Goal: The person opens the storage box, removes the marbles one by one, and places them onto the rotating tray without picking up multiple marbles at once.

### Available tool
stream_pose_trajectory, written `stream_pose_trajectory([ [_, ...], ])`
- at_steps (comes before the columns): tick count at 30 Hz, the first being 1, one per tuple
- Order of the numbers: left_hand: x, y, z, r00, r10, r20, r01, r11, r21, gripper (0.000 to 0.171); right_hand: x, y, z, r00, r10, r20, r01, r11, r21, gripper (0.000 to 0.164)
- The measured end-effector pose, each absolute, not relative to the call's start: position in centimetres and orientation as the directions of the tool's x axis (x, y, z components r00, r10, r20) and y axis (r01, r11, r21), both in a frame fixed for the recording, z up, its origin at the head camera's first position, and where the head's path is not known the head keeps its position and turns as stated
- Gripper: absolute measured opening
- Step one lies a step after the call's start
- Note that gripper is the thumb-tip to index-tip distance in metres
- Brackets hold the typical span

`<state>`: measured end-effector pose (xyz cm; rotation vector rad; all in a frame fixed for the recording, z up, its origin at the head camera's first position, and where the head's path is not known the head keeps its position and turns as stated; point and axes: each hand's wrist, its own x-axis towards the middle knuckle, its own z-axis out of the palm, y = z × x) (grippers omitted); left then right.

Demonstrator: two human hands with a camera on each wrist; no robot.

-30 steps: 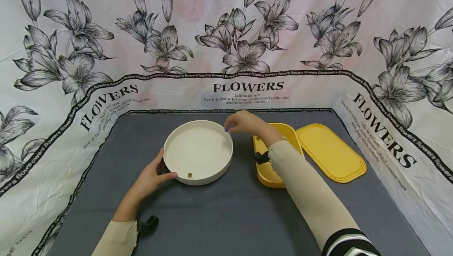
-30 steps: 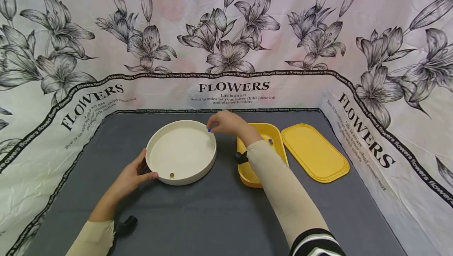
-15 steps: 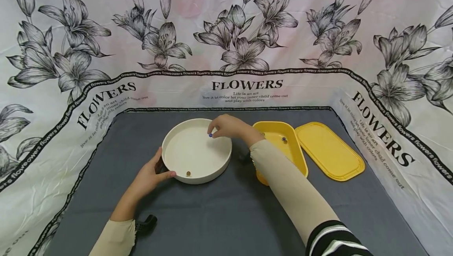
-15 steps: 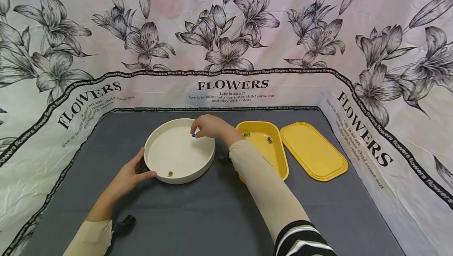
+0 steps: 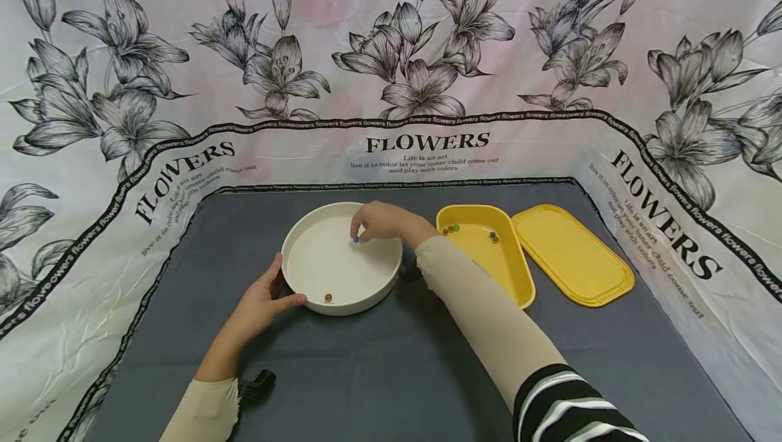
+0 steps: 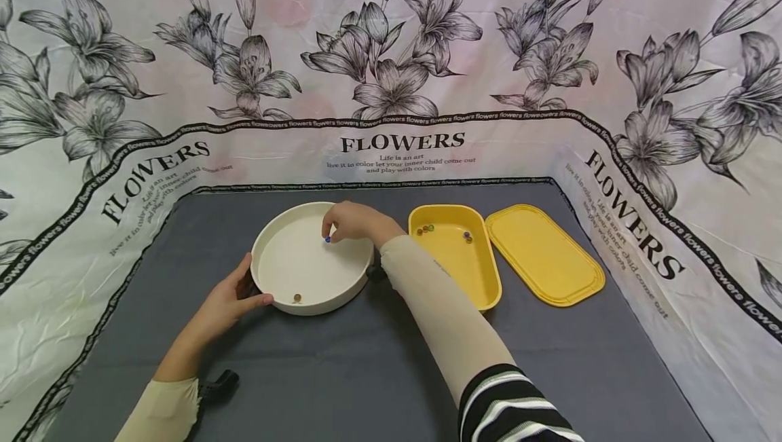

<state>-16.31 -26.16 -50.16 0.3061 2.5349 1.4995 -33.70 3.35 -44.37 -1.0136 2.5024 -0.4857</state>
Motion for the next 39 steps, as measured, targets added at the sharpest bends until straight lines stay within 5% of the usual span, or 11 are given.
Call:
stream_pose_trajectory([
  [22,-16.7,-26.1,-50.3,-0.962,0.271,-0.024,0.106,0.455,0.884,0.117,-33.8,1.3,-44.6,-0.609,-0.738,-0.291,-0.570,0.662,-0.487,0.015],
  [39,-16.5,-26.3,-50.3,-0.962,0.272,-0.019,0.109,0.449,0.887,0.117,-33.2,5.0,-41.7,-0.679,-0.714,-0.173,-0.568,0.659,-0.493,0.024],
])
